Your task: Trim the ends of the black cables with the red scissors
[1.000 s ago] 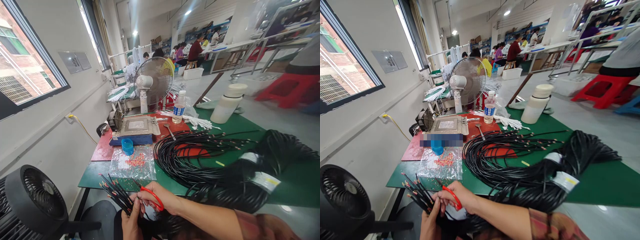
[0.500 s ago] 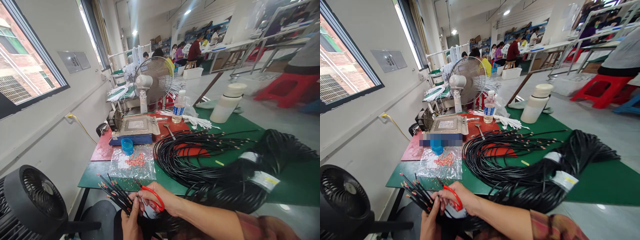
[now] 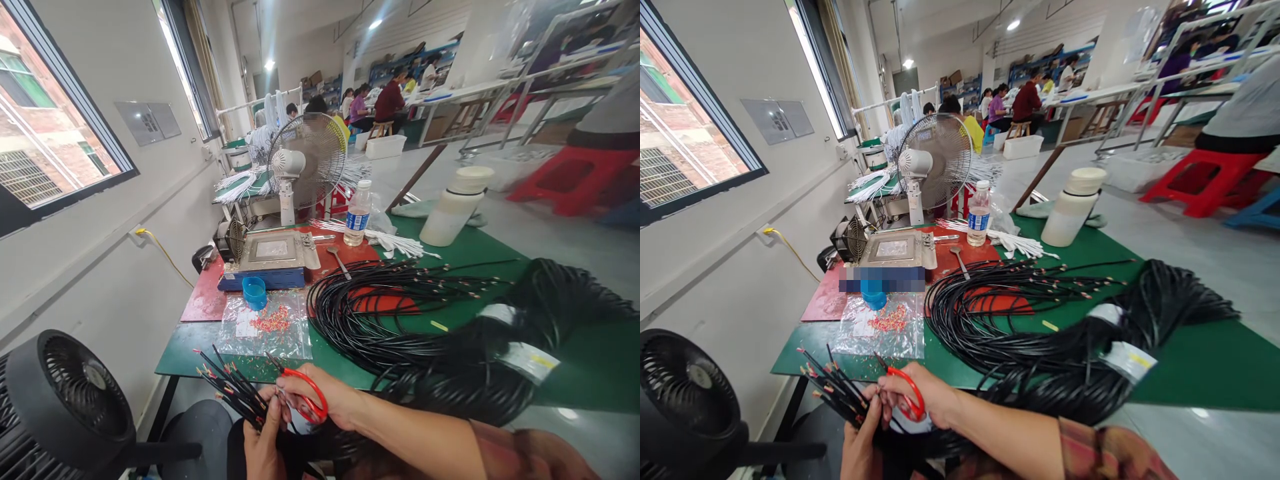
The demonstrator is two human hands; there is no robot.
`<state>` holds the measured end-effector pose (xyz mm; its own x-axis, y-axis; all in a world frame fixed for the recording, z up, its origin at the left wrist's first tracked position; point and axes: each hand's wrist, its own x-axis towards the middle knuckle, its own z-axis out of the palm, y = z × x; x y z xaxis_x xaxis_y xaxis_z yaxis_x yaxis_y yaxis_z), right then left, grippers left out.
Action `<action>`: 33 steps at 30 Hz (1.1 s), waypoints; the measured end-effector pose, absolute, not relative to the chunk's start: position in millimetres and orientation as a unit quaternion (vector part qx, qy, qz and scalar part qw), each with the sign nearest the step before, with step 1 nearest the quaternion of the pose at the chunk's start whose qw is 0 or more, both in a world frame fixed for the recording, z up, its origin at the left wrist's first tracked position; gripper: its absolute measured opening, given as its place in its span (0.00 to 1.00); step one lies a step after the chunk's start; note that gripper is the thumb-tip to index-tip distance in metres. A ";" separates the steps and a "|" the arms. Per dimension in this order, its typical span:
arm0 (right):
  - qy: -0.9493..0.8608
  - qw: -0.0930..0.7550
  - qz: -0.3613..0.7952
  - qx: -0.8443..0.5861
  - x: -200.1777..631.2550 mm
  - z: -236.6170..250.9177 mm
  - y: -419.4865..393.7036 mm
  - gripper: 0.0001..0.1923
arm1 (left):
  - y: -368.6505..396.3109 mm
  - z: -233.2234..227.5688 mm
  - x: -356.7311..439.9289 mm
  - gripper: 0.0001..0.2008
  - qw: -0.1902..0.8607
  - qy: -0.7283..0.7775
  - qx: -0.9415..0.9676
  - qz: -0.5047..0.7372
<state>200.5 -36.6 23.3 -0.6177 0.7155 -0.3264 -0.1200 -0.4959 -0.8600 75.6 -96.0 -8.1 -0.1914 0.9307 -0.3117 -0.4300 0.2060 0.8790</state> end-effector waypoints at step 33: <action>-0.559 0.274 0.654 -0.429 203.4 10.2 -35.1 0.22 | -96.1 -10.2 72.4 0.11 0.586 0.540 0.172 0.579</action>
<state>203.4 -35.1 10.2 -0.4813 0.8387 -0.2549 0.1219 -0.2239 -0.9670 72.4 -96.1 -10.2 -0.2538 0.8648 -0.4332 -0.4923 0.2701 0.8275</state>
